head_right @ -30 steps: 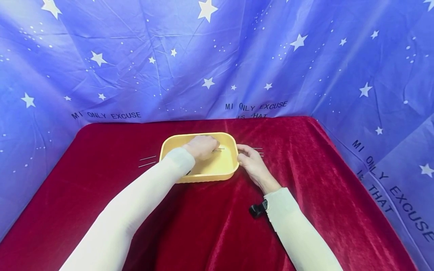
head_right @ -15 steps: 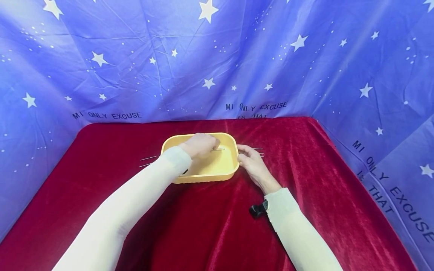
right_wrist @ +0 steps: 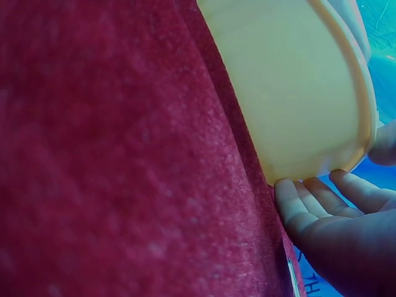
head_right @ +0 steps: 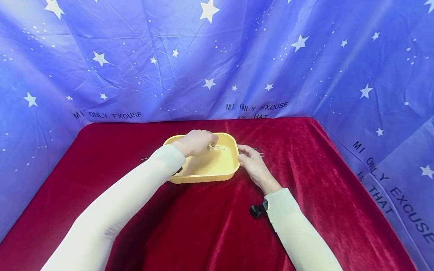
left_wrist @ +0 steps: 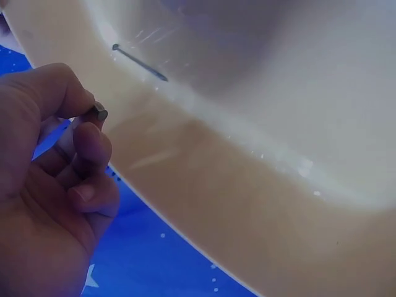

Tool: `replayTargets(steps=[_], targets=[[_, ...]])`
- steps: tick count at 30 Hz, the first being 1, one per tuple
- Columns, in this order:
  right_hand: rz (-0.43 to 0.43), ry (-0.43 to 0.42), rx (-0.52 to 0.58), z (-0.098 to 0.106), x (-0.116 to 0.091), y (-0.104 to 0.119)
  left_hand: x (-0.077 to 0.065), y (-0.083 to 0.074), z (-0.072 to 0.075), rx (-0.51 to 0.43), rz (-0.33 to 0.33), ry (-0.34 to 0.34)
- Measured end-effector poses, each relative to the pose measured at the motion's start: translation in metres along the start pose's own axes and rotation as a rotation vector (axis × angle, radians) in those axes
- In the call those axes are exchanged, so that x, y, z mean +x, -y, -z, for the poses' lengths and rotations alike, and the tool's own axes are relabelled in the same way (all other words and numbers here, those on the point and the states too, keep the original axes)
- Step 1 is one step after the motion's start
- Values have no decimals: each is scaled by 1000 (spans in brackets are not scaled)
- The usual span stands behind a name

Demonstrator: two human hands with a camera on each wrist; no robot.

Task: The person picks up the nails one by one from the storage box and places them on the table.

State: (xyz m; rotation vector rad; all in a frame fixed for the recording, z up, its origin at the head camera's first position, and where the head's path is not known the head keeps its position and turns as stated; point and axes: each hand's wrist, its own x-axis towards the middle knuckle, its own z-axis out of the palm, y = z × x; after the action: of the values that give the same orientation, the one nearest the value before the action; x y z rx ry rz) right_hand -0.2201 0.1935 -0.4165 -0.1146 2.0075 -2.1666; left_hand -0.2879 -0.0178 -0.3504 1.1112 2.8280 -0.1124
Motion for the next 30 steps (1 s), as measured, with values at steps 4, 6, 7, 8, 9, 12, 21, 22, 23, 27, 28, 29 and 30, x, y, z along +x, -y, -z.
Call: replayTargets(steps=[4,6,7,8,9,12,21,22,23,27,28,29,30], targets=[[1,-1,1,0,0,0,-4,0,5,24,5,-2],[-1,-2,1,0,-1,1,-6,1,8,24,3,-4],[-3,-2,2,0,-1,1,-7,2,9,23,-1,-8],[-3,-2,4,0,-1,1,-8,2,9,24,-4,-13],[-4,-2,5,-1,-1,1,-9,3,10,22,-8,-18],[-3,-1,10,-1,-1,1,-12,6,12,20,-14,-31],[-5,5,2,0,0,1,-26,10,22,9,-2,-39],[-3,7,1,1,0,1,-28,10,22,11,-1,-41],[-2,7,0,1,0,1,-30,11,22,15,-1,-43],[0,9,0,1,0,0,-37,13,21,12,-4,-54],[-1,8,0,1,0,-1,-39,14,20,6,-6,-56],[-2,7,0,1,0,-1,-40,14,19,1,-8,-58],[-4,7,0,1,0,-2,-42,15,19,-6,-9,-57]])
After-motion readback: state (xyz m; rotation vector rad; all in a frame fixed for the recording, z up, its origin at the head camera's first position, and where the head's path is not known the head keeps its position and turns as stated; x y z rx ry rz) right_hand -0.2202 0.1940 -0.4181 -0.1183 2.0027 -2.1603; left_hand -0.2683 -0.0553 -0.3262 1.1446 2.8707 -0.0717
